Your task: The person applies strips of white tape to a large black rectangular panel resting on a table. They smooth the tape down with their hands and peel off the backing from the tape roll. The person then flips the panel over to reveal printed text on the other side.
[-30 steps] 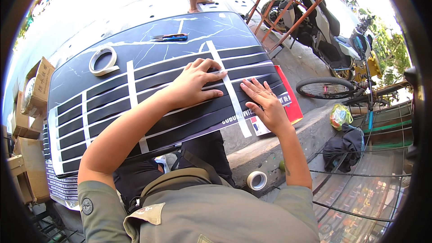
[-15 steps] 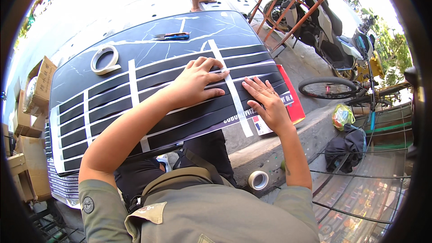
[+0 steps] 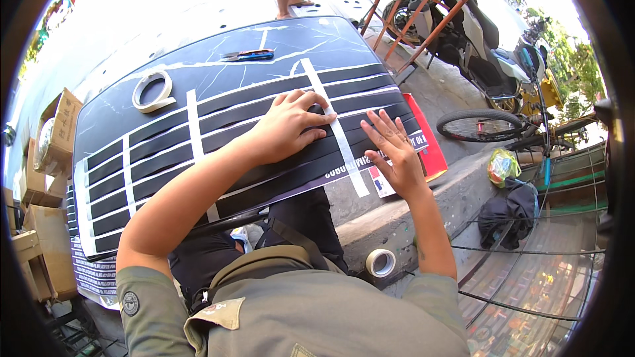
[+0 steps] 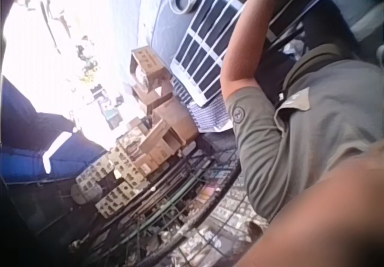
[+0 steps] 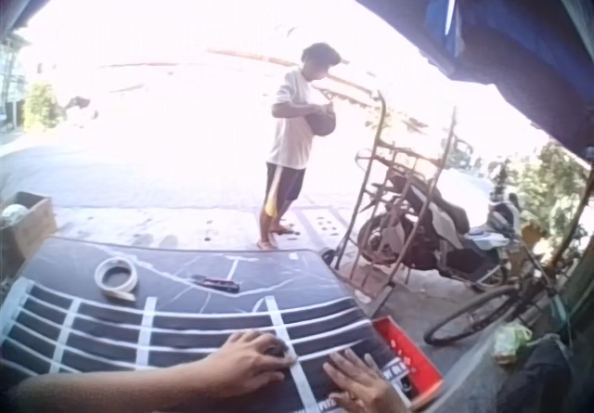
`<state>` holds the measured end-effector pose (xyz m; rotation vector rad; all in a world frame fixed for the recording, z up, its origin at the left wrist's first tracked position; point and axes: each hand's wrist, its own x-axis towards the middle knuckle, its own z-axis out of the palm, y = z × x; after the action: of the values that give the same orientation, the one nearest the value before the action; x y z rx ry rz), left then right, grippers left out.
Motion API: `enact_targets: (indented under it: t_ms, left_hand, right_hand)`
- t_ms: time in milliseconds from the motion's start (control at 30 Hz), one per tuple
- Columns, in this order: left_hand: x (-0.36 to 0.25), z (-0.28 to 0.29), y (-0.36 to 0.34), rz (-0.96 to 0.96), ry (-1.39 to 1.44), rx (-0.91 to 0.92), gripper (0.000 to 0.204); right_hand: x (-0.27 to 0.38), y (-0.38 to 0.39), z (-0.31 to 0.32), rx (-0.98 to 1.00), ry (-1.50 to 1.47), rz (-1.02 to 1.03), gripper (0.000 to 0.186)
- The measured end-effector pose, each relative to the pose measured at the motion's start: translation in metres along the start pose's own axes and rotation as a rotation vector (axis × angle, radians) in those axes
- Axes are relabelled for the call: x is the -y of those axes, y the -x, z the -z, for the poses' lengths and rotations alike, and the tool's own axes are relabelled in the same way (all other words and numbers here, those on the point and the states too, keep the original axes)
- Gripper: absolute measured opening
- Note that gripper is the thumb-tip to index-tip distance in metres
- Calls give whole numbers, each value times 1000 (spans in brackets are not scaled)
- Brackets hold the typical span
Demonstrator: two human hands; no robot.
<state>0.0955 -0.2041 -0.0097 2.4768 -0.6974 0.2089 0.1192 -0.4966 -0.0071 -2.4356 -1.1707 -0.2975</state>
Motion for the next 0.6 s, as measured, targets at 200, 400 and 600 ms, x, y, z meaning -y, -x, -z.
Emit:
enact_targets:
  t_ms: [200,400,600]
  left_hand:
    - [-5,0,4,67,33,60,41]
    - [-7,1,6,31,2,35,48]
    - [-7,-1,6,26,-10,33,44]
  right_hand:
    - [3,18,0,62,-36,-45,47]
    - [10,23,3,52,7,-51,46]
    - [8,18,11,42,-31,-55,47]
